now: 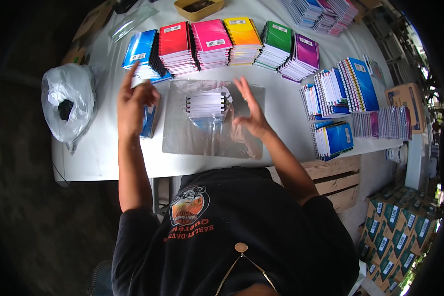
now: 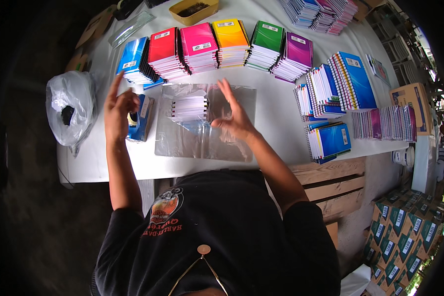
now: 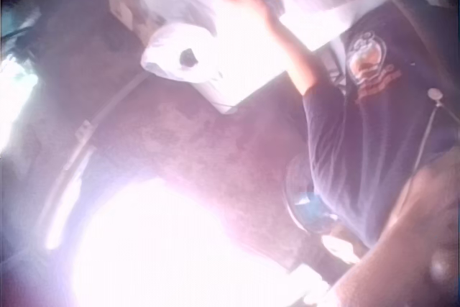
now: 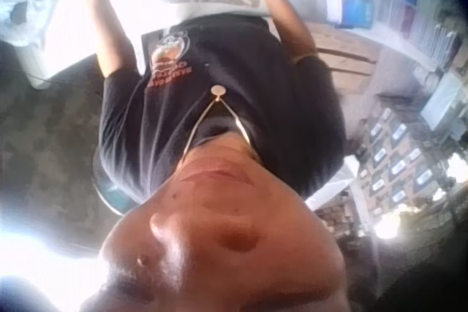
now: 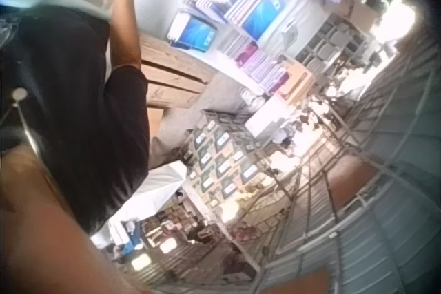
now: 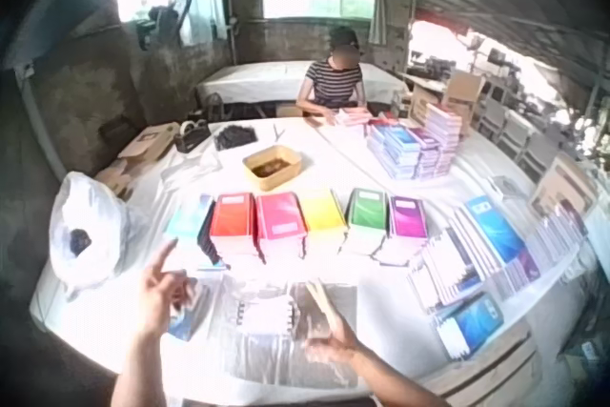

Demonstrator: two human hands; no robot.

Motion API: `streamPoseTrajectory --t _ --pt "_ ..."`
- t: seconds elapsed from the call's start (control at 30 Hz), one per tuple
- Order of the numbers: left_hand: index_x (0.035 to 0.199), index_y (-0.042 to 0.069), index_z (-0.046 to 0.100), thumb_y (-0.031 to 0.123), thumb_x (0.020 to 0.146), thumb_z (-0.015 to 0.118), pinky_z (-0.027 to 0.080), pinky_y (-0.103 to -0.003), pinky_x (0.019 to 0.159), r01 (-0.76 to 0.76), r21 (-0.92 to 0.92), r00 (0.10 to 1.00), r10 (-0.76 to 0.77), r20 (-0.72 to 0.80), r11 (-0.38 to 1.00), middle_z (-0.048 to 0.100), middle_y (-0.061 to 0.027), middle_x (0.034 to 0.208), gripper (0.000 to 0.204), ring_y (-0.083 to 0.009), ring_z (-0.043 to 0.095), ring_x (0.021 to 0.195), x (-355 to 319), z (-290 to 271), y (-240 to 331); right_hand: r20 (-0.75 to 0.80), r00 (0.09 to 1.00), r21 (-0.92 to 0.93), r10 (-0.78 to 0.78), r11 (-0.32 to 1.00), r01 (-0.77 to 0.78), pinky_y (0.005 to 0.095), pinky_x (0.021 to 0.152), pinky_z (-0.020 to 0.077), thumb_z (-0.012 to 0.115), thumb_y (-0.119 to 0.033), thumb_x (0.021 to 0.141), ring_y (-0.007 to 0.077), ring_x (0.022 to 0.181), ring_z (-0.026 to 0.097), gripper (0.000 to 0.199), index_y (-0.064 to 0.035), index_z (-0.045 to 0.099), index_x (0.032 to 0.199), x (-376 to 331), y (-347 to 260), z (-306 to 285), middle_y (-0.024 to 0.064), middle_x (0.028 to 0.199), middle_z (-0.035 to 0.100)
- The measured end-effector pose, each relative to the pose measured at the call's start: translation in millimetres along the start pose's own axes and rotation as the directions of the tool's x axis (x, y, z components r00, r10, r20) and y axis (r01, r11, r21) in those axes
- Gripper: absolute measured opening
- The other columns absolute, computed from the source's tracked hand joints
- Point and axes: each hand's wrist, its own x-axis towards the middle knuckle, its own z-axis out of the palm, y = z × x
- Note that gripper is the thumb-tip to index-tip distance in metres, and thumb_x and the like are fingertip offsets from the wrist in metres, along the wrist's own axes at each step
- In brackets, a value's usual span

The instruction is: The person wraps spiral-bound notebooks in clear plastic sleeves using a tape dispenser. They place each notebook into a sleeve, seal it with tape, and set the wrapped notebook aside. The process is repeated for multiple notebooks of different colors.

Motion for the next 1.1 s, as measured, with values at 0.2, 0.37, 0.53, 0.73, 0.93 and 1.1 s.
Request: streamPoseTrajectory --t 0.2,0.37,0.53,0.73,0.93,1.1 --pt "0.149 0.004 0.013 0.032 0.086 0.067 0.022 -0.041 0.111 0.029 0.003 0.967 -0.029 0.253 1.0 0.028 -0.0193 0.149 0.088 -0.0299 0.023 0.14 -31 31 -88 -0.152 0.986 -0.15 -0.073 0.987 0.05 0.0396 0.106 0.0325 0.084 -0.031 0.068 0.0285 0.132 0.036 0.113 -0.002 0.009 0.148 -6 33 58 0.0194 0.145 0.032" --pt "0.135 0.005 0.048 0.02 0.092 0.059 0.027 -0.039 0.108 -0.058 0.057 0.991 0.065 -0.118 0.997 0.048 -0.0171 0.137 0.047 -0.0299 0.041 0.13 -63 80 -127 -0.462 0.887 0.052 0.014 0.999 0.011 0.0319 0.096 0.042 0.07 -0.013 0.083 0.0195 0.113 0.051 0.077 -0.0011 0.025 0.144 15 28 88 0.0164 0.127 0.052" --pt "0.114 0.014 0.067 0.02 0.089 0.061 0.026 -0.042 0.103 -0.338 0.774 0.851 0.525 0.008 0.536 0.053 -0.0083 0.133 0.027 -0.0317 0.042 0.127 -73 89 -101 -0.546 0.837 0.02 0.045 0.999 -0.041 0.0292 0.094 0.0415 0.06 -0.008 0.089 0.0163 0.111 0.052 0.063 0.0018 0.028 0.142 23 25 96 0.0153 0.125 0.055" --pt "0.143 0.011 0.038 0.042 0.096 0.041 0.002 -0.05 0.111 -0.439 0.79 0.891 0.321 0.322 0.427 0.048 -0.0099 0.139 0.056 -0.0236 0.035 0.135 -64 89 -88 -0.512 0.859 -0.209 -0.03 0.974 -0.09 0.0444 0.104 0.0328 0.052 -0.028 0.094 0.0347 0.119 0.047 0.065 0.0 0.024 0.145 14 13 86 0.0224 0.131 0.046" --pt "0.146 0.003 -0.015 0.06 0.096 0.02 0.002 -0.048 0.113 -0.095 0.07 0.958 0.072 0.278 0.993 0.037 -0.0274 0.142 0.083 -0.0292 0.028 0.139 -53 71 -60 -0.184 0.958 -0.784 -0.219 0.621 -0.008 0.0515 0.108 0.0212 0.06 -0.028 0.086 0.0317 0.126 0.039 0.066 -0.0007 0.034 0.139 -16 -11 102 0.017 0.13 0.043" --pt "0.147 -0.001 0.015 0.037 0.092 0.057 0.027 -0.041 0.108 -0.03 0.016 0.989 0.028 0.143 0.999 0.044 -0.0255 0.137 0.079 -0.0301 0.039 0.131 0 42 -39 -0.103 0.963 -0.817 -0.25 0.573 0.061 0.0445 0.11 0.0253 0.064 -0.017 0.082 0.0265 0.124 0.044 0.051 -0.0031 0.05 0.128 -10 -2 99 0.0112 0.128 0.049"
